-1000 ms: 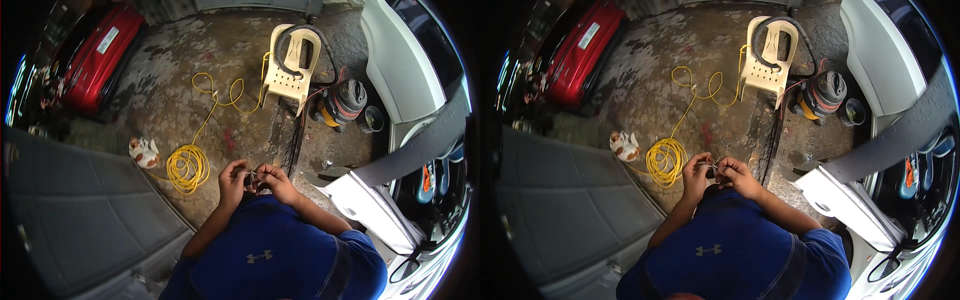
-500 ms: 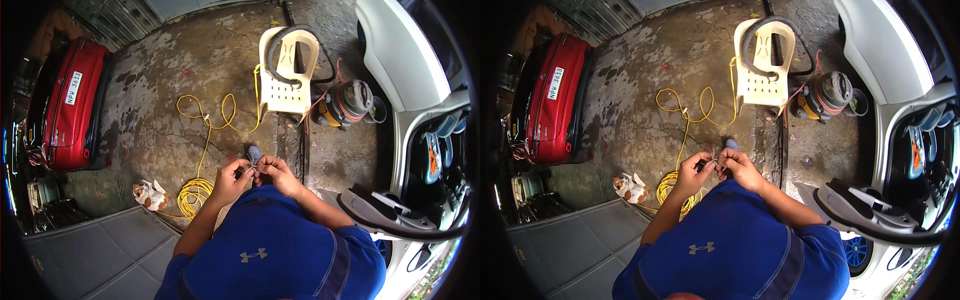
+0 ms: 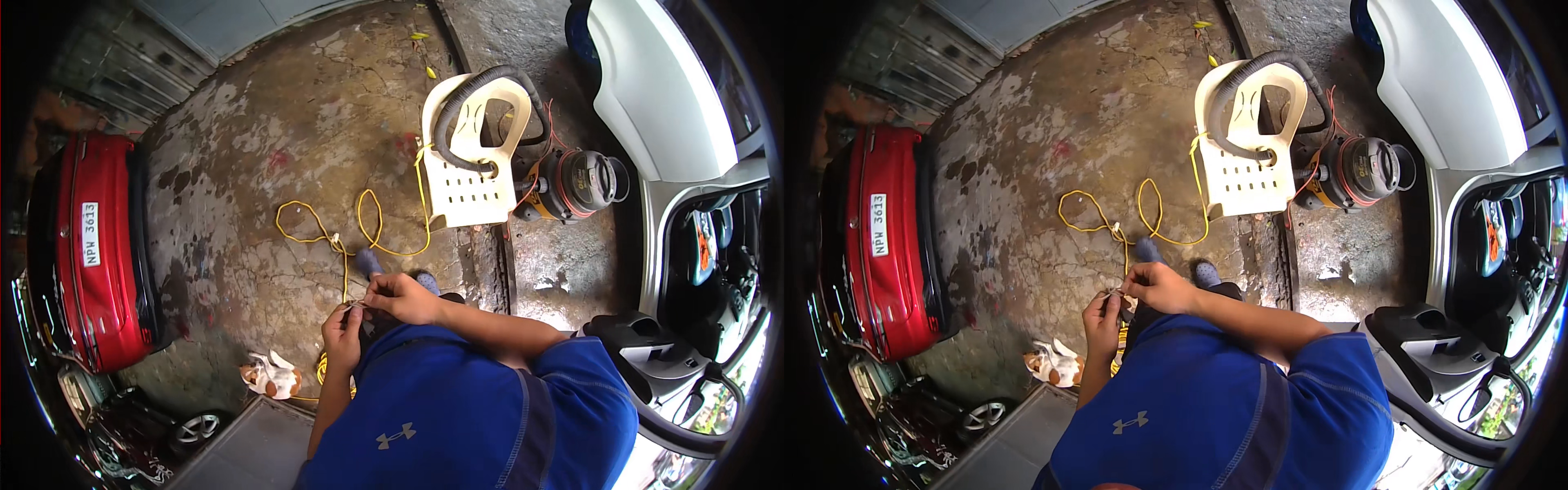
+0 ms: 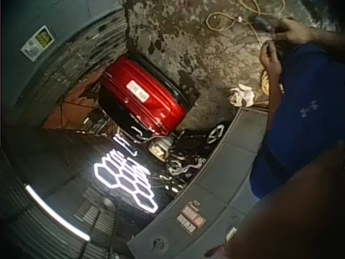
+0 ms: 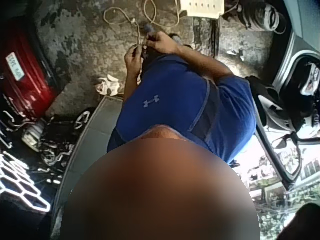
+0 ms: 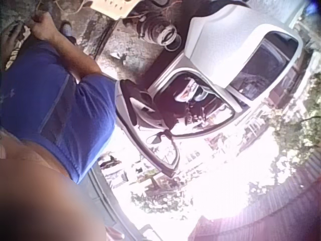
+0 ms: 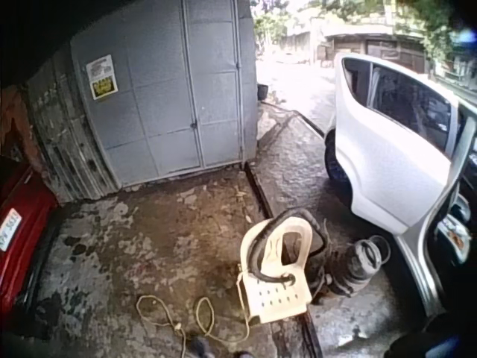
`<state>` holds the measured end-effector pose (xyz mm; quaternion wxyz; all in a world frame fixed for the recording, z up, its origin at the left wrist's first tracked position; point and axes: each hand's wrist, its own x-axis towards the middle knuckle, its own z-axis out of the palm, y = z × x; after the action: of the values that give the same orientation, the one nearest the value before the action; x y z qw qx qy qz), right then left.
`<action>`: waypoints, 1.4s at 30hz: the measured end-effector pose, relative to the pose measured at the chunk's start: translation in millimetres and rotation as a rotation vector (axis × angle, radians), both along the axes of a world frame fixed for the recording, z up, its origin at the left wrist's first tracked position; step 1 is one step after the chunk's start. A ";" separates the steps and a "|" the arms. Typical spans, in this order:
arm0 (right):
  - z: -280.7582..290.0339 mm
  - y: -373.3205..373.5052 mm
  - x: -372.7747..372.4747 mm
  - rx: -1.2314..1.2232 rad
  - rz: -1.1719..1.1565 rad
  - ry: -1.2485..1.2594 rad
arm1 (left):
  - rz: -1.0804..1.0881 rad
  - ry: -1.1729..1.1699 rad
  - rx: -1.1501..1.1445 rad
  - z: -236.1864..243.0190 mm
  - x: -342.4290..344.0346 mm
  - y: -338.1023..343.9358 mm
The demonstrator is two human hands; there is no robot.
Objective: Repairing a damaged electrical wire using black electrical tape.
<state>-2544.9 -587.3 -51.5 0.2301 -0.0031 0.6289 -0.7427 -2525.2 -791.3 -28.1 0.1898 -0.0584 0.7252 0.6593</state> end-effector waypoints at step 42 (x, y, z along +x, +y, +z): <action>-111.3 212.6 286.4 0.346 -0.170 -0.782 | -1.443 -1.138 -0.341 -124.1 -150.3 150.4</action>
<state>-2258.5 -374.6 -162.8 0.3860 0.3688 0.6078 -0.5879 -2675.6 -640.8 -152.2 0.8689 0.0647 0.4708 0.1388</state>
